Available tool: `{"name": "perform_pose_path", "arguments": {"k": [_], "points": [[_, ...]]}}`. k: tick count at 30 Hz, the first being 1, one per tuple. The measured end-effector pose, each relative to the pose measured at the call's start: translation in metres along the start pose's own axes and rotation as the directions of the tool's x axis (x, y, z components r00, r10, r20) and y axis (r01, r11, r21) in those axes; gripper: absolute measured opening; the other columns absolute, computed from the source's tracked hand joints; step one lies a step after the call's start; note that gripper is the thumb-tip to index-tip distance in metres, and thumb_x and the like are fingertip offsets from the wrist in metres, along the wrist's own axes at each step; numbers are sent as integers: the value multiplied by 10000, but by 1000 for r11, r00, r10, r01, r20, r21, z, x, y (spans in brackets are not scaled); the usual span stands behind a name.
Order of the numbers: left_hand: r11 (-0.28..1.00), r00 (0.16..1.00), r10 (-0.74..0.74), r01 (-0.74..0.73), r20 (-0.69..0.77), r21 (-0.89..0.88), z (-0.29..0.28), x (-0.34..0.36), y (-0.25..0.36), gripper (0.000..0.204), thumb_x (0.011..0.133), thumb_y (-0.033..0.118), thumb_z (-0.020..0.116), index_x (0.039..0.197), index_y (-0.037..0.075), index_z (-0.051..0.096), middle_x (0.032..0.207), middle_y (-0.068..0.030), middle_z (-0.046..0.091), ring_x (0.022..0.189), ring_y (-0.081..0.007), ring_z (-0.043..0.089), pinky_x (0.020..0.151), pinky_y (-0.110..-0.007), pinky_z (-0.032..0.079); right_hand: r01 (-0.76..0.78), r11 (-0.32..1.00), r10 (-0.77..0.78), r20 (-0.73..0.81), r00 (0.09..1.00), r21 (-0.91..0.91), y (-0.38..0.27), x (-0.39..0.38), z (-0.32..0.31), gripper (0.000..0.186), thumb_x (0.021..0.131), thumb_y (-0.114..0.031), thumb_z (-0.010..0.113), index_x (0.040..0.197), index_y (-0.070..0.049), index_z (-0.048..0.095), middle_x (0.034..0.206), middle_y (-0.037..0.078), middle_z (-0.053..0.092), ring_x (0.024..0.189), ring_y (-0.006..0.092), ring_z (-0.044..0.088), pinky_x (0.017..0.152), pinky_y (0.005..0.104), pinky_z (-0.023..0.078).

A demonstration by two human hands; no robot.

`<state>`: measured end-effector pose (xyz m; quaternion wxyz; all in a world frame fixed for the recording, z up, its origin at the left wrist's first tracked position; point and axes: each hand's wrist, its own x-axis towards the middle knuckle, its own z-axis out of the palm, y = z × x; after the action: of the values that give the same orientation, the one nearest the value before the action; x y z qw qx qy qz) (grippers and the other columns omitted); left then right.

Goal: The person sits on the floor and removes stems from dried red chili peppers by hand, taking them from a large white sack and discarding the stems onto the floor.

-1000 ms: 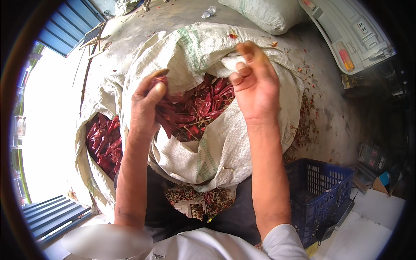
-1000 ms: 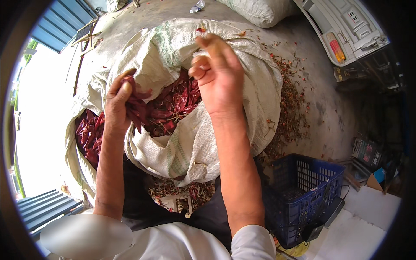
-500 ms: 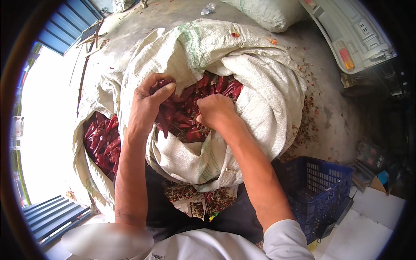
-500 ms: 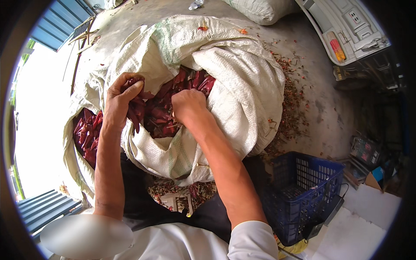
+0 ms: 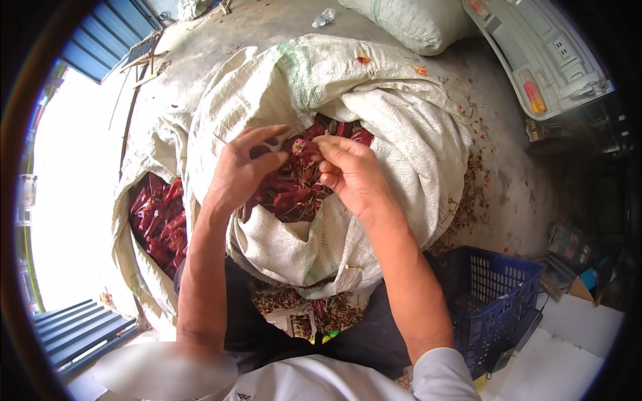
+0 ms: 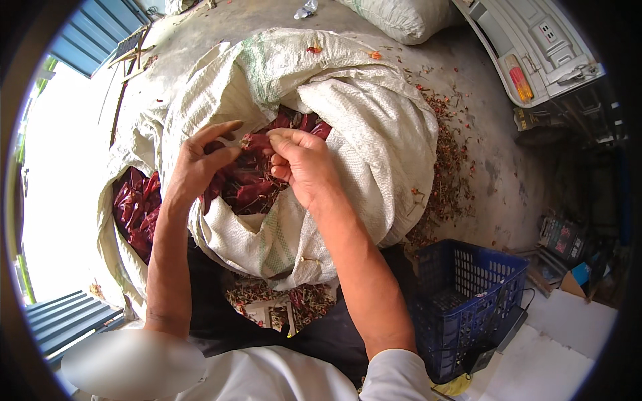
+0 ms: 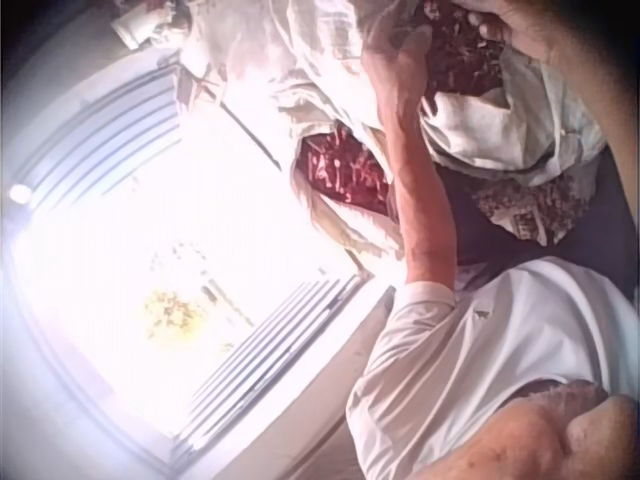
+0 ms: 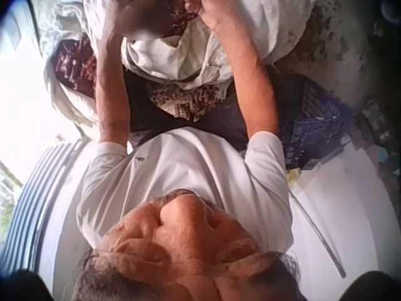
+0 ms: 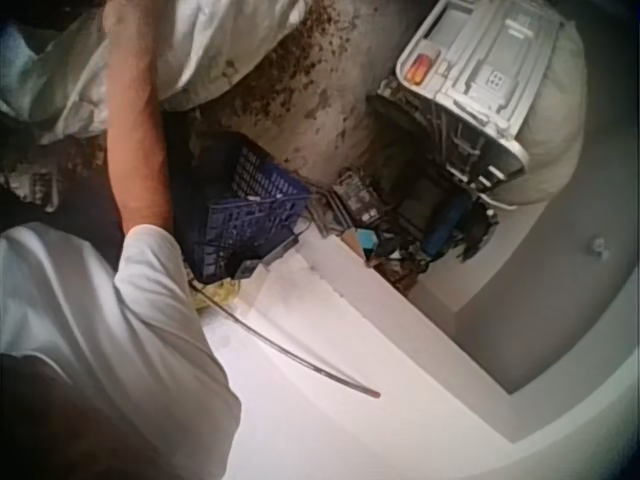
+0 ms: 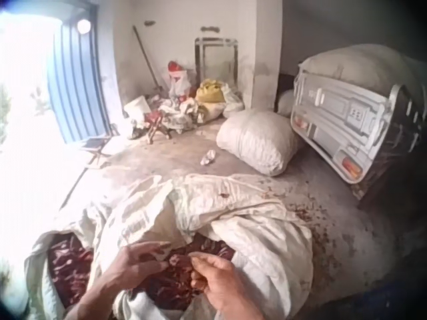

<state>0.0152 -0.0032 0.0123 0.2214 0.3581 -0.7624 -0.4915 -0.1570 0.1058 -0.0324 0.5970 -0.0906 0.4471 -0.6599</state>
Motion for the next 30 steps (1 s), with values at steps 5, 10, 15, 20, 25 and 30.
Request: {"name": "perform_pose_path", "arguments": {"k": [5, 10, 15, 20, 25, 30], "points": [[994, 994, -14, 26, 111, -106, 16, -1, 6, 310, 858, 91, 717, 1154, 1, 690, 1039, -69, 689, 954, -163, 649, 857, -297, 505, -67, 997, 66, 12, 998, 46, 11, 0, 14, 166, 967, -137, 626, 1078, -20, 667, 855, 23, 675, 668, 89, 602, 605, 241, 542], [995, 997, -71, 71, -8, 76, 8, -1, 0, 245, 873, 77, 684, 1112, 24, 702, 921, -73, 712, 837, -154, 667, 785, -296, 527, 409, 549, -501, 105, 859, -729, 7, -5, 28, 225, 930, -211, 688, 1014, -3, 660, 840, 116, 705, 725, 194, 681, 648, 345, 538], [957, 987, 158, -146, -30, 251, 18, 0, -8, 287, 828, 71, 695, 1114, 49, 712, 990, -146, 726, 899, -302, 712, 796, -356, 545, 580, 286, -641, 298, 707, -763, 14, 0, 29, 189, 905, -181, 705, 976, -13, 653, 842, 154, 682, 753, 301, 680, 664, 388, 537], [931, 979, 196, -166, -62, 325, 22, -1, -9, 337, 810, 65, 694, 1147, 68, 704, 1024, -143, 719, 932, -313, 702, 822, -373, 544, 566, 9, -743, 373, 555, -825, 13, 3, 35, 129, 896, -177, 694, 876, -66, 631, 745, 117, 620, 704, 329, 641, 637, 428, 524], [910, 976, 207, -165, -72, 380, 20, 0, -7, 239, 811, 66, 682, 1050, 55, 704, 964, -130, 703, 890, -332, 683, 793, -399, 536, 556, -33, -731, 399, 553, -831, 9, 0, 39, 103, 897, -157, 696, 869, -76, 640, 758, 101, 623, 691, 307, 632, 608, 409, 510], [788, 930, 349, -226, -114, 572, 25, -1, -6, 88, 821, 63, 655, 902, 31, 670, 829, -125, 665, 790, -376, 645, 717, -422, 521, 509, -104, -724, 416, 550, -854, 13, -4, 43, 138, 906, -136, 675, 811, -76, 596, 760, 88, 612, 680, 296, 625, 597, 408, 506]]}}
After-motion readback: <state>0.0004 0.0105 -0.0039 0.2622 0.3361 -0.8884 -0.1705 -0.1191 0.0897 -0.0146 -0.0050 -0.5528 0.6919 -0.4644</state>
